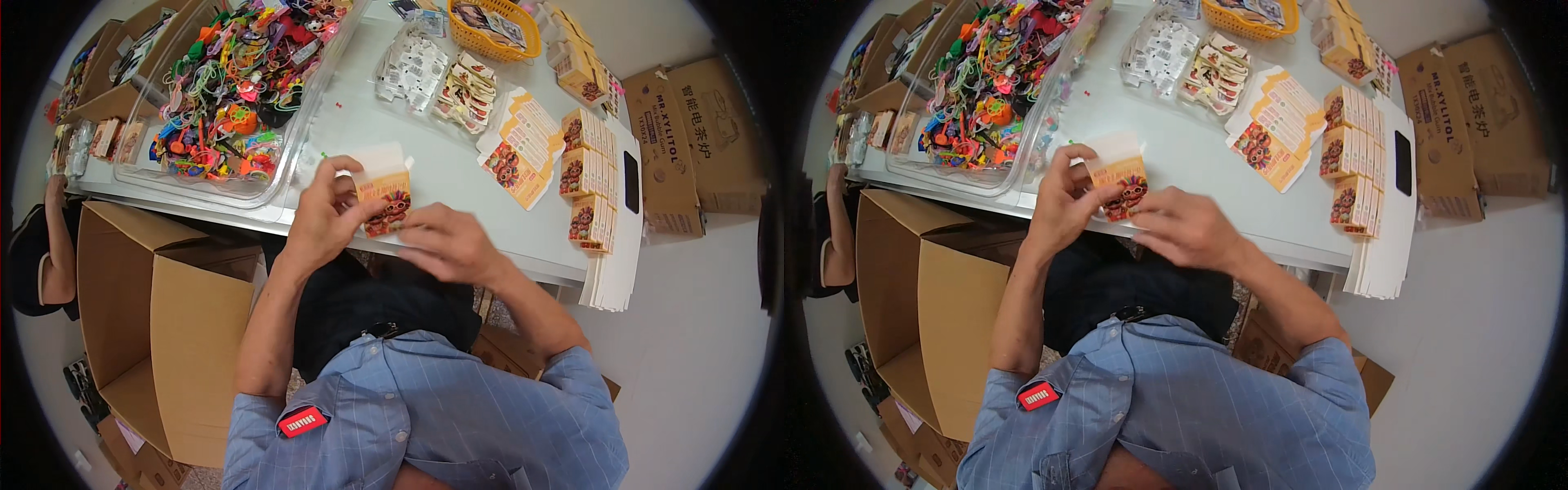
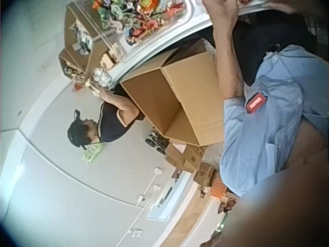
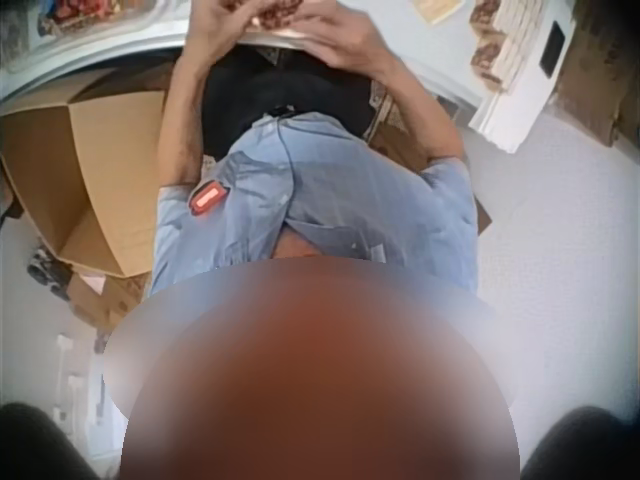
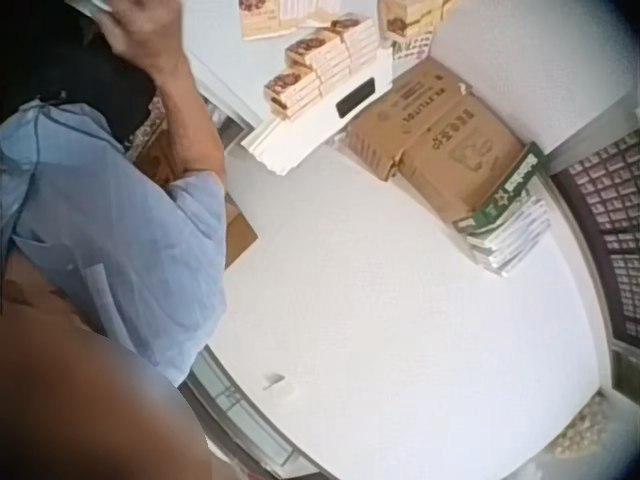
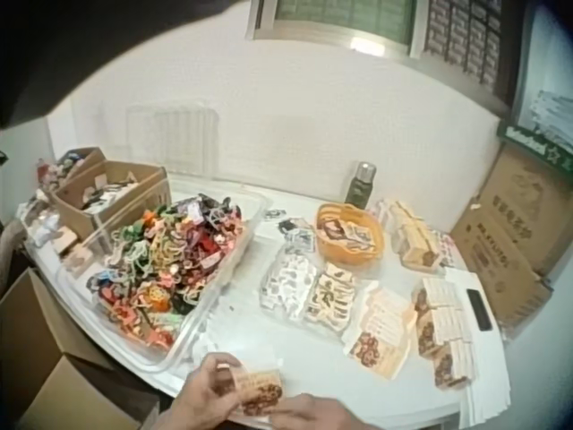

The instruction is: Folding and assembling small cardboard product boxes at a workstation.

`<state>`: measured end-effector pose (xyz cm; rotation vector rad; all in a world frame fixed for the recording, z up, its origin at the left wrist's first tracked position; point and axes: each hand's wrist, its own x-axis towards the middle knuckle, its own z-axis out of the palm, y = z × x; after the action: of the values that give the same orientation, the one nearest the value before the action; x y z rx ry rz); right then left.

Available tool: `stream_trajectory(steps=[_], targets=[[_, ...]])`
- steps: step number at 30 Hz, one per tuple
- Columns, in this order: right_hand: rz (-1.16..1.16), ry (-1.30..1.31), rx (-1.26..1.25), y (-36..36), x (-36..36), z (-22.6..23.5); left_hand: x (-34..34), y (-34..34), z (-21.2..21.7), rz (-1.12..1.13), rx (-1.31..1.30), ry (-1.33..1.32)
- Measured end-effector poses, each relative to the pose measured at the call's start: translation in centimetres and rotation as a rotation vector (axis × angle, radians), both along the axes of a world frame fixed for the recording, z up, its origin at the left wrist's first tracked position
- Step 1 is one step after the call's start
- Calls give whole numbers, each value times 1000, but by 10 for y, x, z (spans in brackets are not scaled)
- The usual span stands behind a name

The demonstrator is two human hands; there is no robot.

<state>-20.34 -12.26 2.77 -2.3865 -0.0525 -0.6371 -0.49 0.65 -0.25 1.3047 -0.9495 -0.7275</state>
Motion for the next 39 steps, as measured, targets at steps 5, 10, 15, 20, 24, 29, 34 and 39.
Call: stream_trajectory(steps=[5, 10, 15, 20, 24, 29, 34, 39], targets=[[-523, -113, -135, -136, 38, 41, 0, 11, -4, 20, 70, -468], [-527, -122, -722, -378, 53, 39, -32, -5, -40, 136, -150, -378], [-593, 743, -705, -407, 104, 33, -34, 9, -44, 214, -133, -391], [-504, 829, -828, -421, 103, 26, -33, 4, -36, 184, -58, -211], [-525, 597, -817, -412, 80, 32, -31, 3, -32, 161, -38, -167], [-741, 376, -559, -363, 58, 57, -29, 4, -32, 161, -28, -137], [-774, 147, -439, -358, 36, 58, -29, 2, -32, 159, -54, -132], [-705, -202, -42, -308, 43, 63, -29, 3, -34, 176, -59, -94]])
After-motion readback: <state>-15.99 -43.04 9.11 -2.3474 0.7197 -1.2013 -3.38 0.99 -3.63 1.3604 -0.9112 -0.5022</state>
